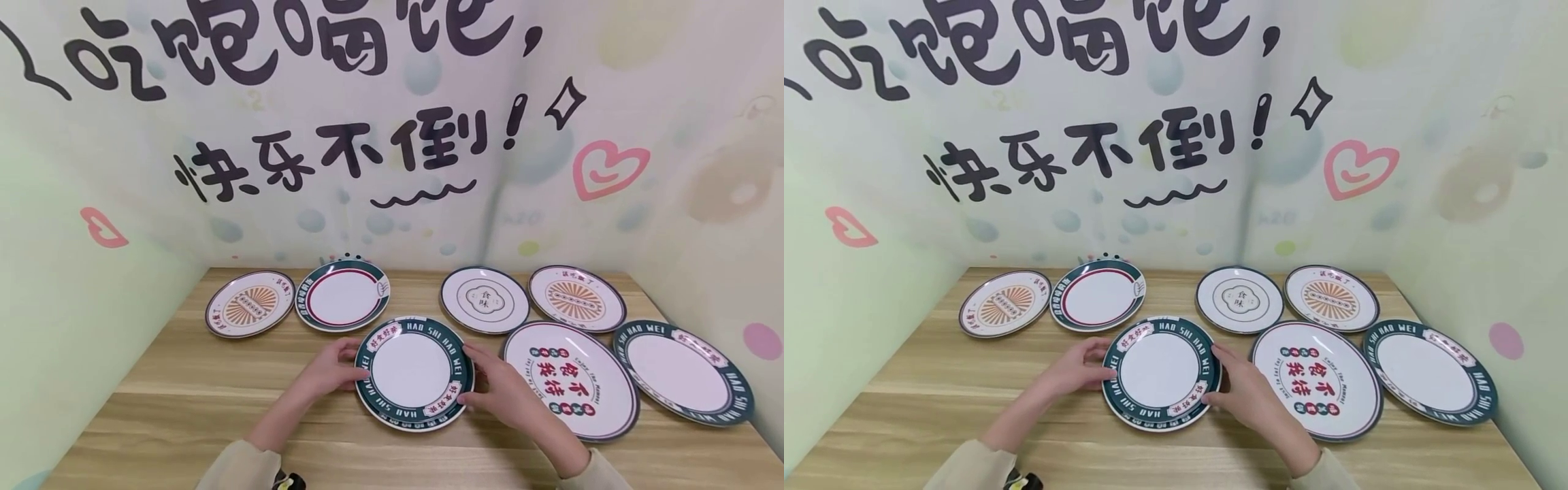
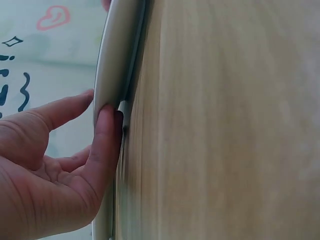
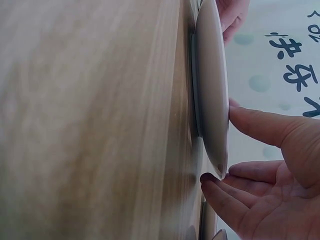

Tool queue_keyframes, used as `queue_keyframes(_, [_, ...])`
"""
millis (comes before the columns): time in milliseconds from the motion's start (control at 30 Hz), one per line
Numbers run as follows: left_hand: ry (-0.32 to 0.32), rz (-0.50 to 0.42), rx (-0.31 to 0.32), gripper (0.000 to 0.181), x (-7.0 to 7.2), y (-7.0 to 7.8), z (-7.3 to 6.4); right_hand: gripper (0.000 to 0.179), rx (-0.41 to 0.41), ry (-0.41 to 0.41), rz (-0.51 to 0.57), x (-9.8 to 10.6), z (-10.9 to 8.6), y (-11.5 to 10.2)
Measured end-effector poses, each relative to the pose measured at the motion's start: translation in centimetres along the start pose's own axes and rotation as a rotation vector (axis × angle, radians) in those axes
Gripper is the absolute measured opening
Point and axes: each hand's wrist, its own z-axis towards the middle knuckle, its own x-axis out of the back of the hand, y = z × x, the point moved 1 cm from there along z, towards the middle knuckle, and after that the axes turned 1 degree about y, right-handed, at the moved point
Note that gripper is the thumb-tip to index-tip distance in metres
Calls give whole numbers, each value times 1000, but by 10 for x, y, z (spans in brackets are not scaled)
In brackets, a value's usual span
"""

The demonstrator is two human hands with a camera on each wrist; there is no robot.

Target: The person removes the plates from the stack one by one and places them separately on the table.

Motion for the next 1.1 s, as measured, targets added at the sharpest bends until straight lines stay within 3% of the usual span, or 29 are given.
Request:
queue_keyframes(267, [12,72,36,44,2,0,6,81,-2,-3,-9,1,0,-1])
queue_keyframes(533, [8,78,2,36,23,5,5,79,-5,1,-11,2,0,-2])
queue_keyframes(733, [-40,-27,-37,44,58,0,-5,78,-10,4,-13,1,1,-4])
queue_keyframes(900, [29,-82,-8,46,94,-14,-19,77,-21,-1,-25,1,1,-6])
queue_keyframes(1100, [69,-28,35,50,134,-36,-37,76,-38,-9,-32,1,2,-8])
